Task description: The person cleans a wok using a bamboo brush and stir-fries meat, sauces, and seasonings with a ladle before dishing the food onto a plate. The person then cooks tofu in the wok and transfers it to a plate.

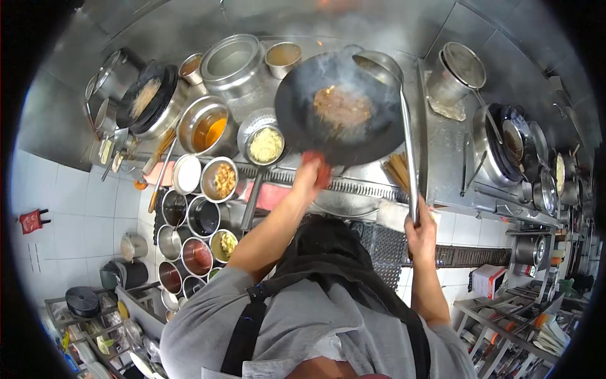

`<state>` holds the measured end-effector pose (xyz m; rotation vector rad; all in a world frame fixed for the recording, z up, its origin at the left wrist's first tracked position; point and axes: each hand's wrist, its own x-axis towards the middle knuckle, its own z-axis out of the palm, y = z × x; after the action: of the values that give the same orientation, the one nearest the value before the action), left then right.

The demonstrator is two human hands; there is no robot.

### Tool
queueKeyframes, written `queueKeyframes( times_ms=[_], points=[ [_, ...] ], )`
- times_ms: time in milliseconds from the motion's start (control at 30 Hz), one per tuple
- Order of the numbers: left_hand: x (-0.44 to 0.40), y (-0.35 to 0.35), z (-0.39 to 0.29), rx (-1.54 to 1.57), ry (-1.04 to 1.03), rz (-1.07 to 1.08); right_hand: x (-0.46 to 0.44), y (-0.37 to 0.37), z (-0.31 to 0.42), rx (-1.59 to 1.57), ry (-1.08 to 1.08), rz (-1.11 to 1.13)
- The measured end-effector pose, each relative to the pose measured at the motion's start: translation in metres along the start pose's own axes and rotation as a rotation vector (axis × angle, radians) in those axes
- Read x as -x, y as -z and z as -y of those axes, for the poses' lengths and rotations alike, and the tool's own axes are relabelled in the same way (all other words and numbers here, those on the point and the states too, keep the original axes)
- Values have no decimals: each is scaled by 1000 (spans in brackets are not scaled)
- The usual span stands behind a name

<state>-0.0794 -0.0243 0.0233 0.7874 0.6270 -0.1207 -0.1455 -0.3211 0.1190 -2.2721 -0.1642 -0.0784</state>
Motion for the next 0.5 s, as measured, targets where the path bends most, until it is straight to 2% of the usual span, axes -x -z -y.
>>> queueKeyframes(
  times_ms=[67, 100, 133, 200, 233, 300, 367, 400, 433, 467, 500],
  points=[
    [43, 1, 7, 40, -72, -53, 19, 16, 0, 47, -43, 32],
    [51, -2, -1, 49, -100, -62, 25, 17, -10, -30, 86, -43],
    [56, -1, -9, 67, -88, -67, 27, 19, -7, -25, 75, -38],
    [42, -5, -23, 184, -56, -77, 24, 30, 4, -6, -133, 49],
    [37, -11, -25, 154, -90, -41, 20, 33, 11, -20, -172, 64],
    [45, -21, -23, 122, -119, 12, 11, 31, 16, 126, -43, -11],
    [77, -24, -19, 9, -291, 14, 1, 25, 21, 204, -8, -45],
    [69, -12, 4, -10, -427, -47, -5, 17, 8, 264, 130, -87],
    [76, -9, 17, 18, -480, -40, -11, 10, 8, 291, 61, -55],
    [86, -4, 25, 1, -423, -22, -17, 1, 6, 317, -4, -23],
    [77, 0, 35, -29, -485, -15, -21, -21, -18, 324, 48, -31]
  ],
)
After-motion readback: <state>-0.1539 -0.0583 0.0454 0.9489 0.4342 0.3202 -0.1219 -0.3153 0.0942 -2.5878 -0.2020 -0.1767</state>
